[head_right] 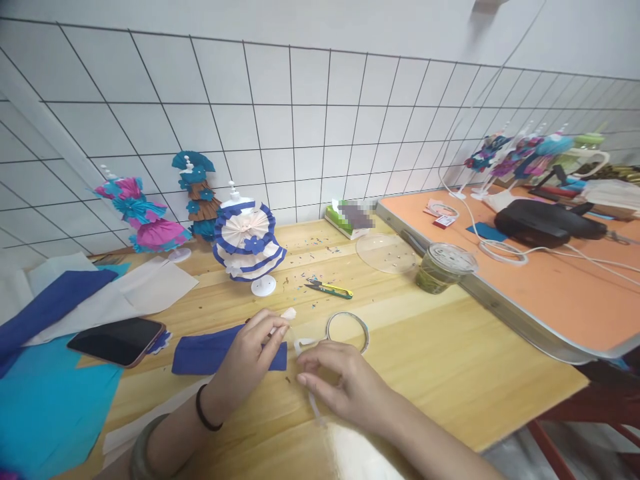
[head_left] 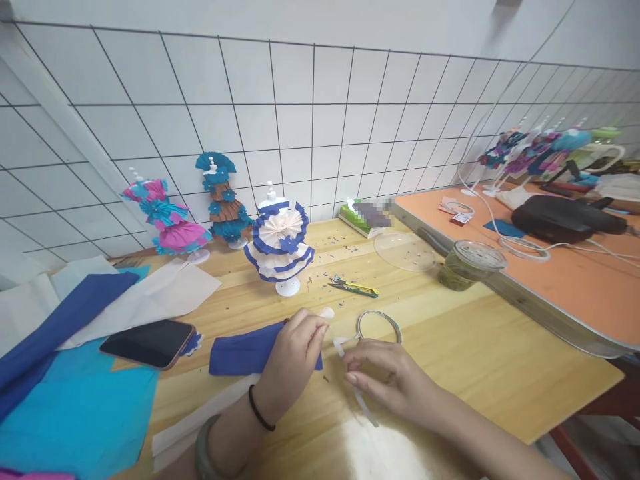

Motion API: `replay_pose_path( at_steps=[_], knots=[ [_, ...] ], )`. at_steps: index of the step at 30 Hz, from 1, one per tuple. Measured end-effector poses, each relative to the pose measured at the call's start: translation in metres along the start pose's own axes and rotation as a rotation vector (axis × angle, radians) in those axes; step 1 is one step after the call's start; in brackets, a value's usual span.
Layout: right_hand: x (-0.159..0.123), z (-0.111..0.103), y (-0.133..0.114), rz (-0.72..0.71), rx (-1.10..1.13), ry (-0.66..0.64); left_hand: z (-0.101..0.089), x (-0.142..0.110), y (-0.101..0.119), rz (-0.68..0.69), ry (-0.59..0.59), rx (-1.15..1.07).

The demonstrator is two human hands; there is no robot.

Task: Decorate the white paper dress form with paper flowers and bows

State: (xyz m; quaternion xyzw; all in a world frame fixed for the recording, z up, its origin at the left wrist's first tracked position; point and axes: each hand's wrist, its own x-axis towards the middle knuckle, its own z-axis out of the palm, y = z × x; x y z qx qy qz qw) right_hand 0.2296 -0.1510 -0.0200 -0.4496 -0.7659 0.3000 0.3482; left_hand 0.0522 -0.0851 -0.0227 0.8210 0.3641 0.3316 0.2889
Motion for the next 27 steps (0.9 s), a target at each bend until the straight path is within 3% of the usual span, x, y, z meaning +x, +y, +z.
replay_pose_path(
  at_steps=[7,13,16,20,24,27],
  knots=[
    [0.005,0.007,0.013,0.360,0.044,0.034,0.001,0.001,-0.002,0.017,0.041,0.025],
    [0.014,-0.002,0.013,0.272,-0.238,0.145,-0.001,-0.001,0.000,0.054,0.074,0.028],
    [0.020,-0.008,0.011,0.223,-0.261,0.204,-0.002,-0.001,0.000,0.073,0.092,0.053],
    [0.034,-0.006,0.004,0.161,0.024,0.169,-0.003,-0.001,-0.001,0.099,0.088,0.091],
    [0.045,0.002,0.003,0.210,0.415,-0.026,-0.004,0.000,-0.002,0.104,0.078,0.107],
    [0.046,0.007,0.008,0.259,0.516,-0.020,-0.006,0.000,-0.003,0.105,0.097,0.099]
  ],
)
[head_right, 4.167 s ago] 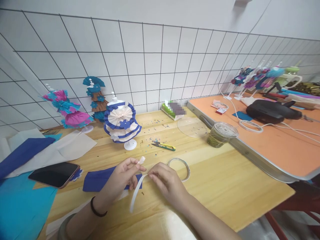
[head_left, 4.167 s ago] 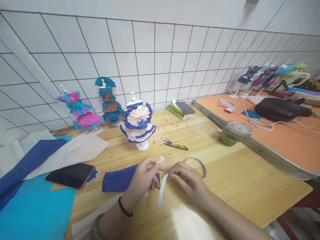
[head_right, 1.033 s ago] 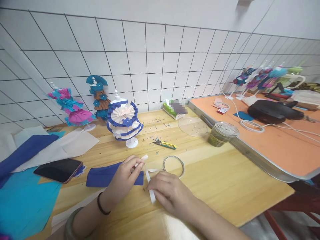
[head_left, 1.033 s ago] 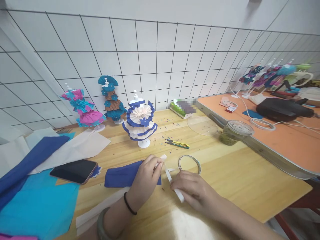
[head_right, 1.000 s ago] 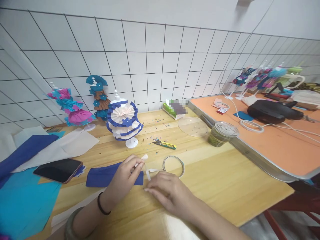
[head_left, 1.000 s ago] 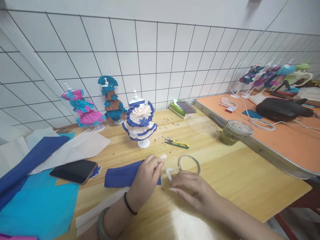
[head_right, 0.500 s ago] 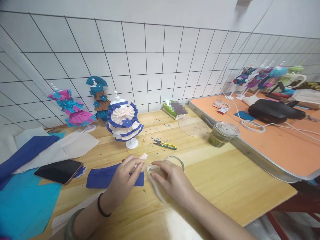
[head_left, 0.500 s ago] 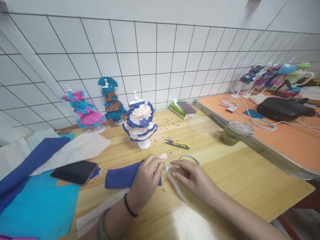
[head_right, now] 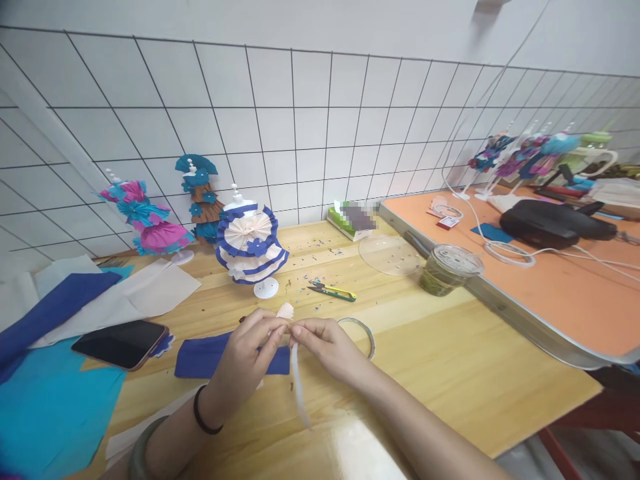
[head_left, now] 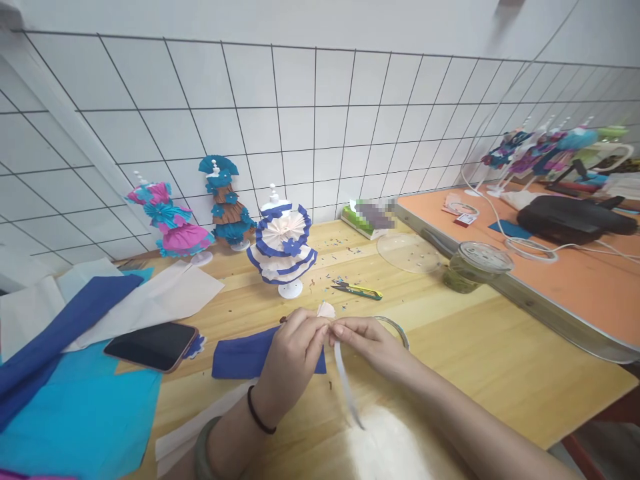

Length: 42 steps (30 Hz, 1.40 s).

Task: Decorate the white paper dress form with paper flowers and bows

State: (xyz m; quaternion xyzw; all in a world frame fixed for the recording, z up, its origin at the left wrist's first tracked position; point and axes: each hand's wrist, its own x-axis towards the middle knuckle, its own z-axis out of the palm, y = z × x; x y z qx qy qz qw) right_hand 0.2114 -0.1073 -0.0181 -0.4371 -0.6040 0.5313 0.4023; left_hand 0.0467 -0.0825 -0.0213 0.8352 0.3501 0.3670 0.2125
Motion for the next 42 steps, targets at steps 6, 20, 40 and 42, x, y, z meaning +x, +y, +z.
replay_pose_path(
  at_steps=[6,20,40,42],
  knots=[
    [0.000,0.002,0.003,0.125,0.162,0.043,0.000,0.000,0.002,-0.049,0.015,-0.105],
    [-0.006,0.007,0.009,0.077,0.164,0.076,0.004,0.004,-0.005,-0.301,-0.027,-0.453],
    [-0.006,0.009,0.021,-0.006,0.029,0.137,0.008,0.006,0.003,-0.541,-0.074,-0.462],
    [-0.006,0.009,0.020,-0.006,0.007,0.142,0.006,0.006,0.003,-0.551,-0.057,-0.428]
  ],
)
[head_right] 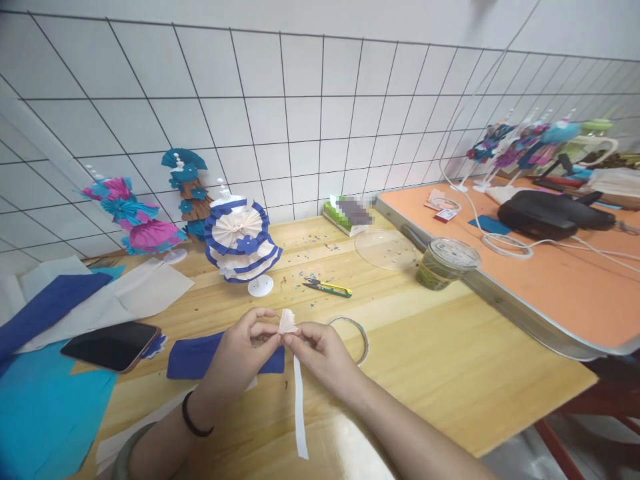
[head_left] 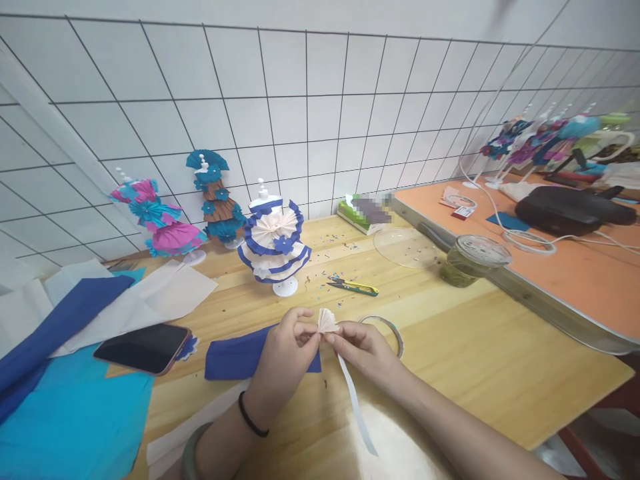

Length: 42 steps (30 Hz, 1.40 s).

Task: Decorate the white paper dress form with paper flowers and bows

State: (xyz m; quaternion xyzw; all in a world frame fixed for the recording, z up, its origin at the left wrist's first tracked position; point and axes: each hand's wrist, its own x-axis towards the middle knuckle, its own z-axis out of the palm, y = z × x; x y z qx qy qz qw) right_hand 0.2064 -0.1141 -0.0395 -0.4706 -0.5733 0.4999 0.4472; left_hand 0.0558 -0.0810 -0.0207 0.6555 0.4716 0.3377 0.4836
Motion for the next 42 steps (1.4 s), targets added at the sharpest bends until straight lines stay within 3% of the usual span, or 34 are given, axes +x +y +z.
replay_pose_path(
  at_steps=[10,32,42],
  knots=[
    [-0.0004,-0.0017,-0.0039,-0.064,-0.137,0.016,-0.0039,0.0029,0.0013,-0.134,-0.049,-0.144],
    [0.0010,-0.0031,0.0026,-0.091,-0.314,0.061,0.0004,0.0002,-0.0017,-0.074,-0.105,-0.030],
    [0.0016,-0.0026,0.0029,-0.064,-0.254,0.064,-0.0023,-0.0022,0.0047,-0.014,-0.145,0.021]
  ],
)
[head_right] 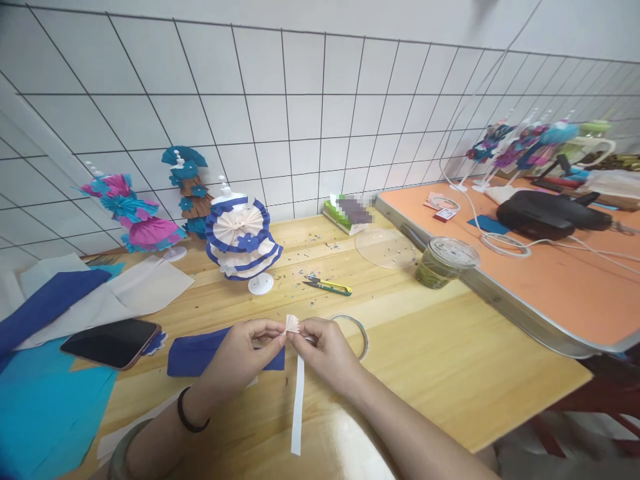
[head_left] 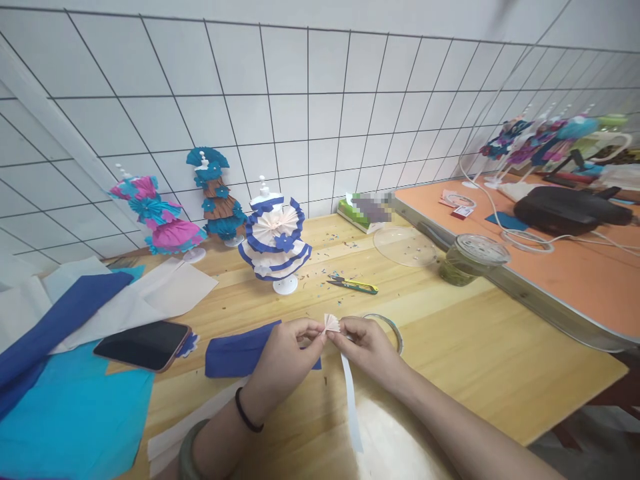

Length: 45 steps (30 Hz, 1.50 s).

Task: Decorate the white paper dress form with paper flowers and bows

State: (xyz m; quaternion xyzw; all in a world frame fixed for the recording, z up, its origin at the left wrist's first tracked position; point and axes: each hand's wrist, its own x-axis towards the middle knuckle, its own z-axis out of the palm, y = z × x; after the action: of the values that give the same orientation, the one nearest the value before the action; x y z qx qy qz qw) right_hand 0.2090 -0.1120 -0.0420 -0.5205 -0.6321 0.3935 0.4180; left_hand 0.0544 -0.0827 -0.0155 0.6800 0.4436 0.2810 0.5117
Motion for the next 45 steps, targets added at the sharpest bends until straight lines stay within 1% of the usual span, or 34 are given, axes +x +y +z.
replay_pose_path(
  at_steps=[2,6,10,13,18,22,27,29,32,36,40,45],
  knots=[
    [0.000,0.000,0.002,0.005,0.010,-0.012,0.000,0.000,0.001,0.005,-0.012,-0.010],
    [0.001,0.000,0.004,0.013,0.001,-0.004,0.000,0.000,0.002,-0.002,0.005,-0.005],
    [0.001,0.001,0.003,0.032,0.063,-0.008,-0.001,0.000,0.001,0.062,-0.014,0.025],
    [0.001,0.001,0.002,0.078,0.131,-0.015,-0.001,0.000,-0.001,0.106,-0.021,0.053],
    [0.002,0.001,0.002,0.157,0.222,-0.042,-0.001,0.000,-0.003,0.186,0.031,0.195],
    [0.003,-0.001,0.001,0.206,0.238,-0.054,-0.002,0.000,-0.004,0.211,0.035,0.232],
    [0.004,-0.003,0.000,0.238,0.323,-0.068,0.000,0.001,-0.006,0.171,0.015,0.210],
    [0.005,-0.004,0.001,0.270,0.378,-0.066,0.000,0.002,-0.007,0.162,0.004,0.178],
    [0.007,-0.005,0.002,0.313,0.438,-0.070,-0.001,0.002,-0.007,0.125,-0.024,0.095],
    [0.007,-0.005,0.002,0.303,0.489,-0.084,-0.003,0.004,-0.004,0.039,-0.077,-0.074],
    [0.007,-0.004,0.001,0.329,0.503,-0.043,-0.004,0.007,-0.007,-0.019,-0.113,-0.214],
    [0.007,-0.004,0.000,0.336,0.510,0.010,-0.005,0.010,-0.011,-0.076,-0.121,-0.291]
  ],
)
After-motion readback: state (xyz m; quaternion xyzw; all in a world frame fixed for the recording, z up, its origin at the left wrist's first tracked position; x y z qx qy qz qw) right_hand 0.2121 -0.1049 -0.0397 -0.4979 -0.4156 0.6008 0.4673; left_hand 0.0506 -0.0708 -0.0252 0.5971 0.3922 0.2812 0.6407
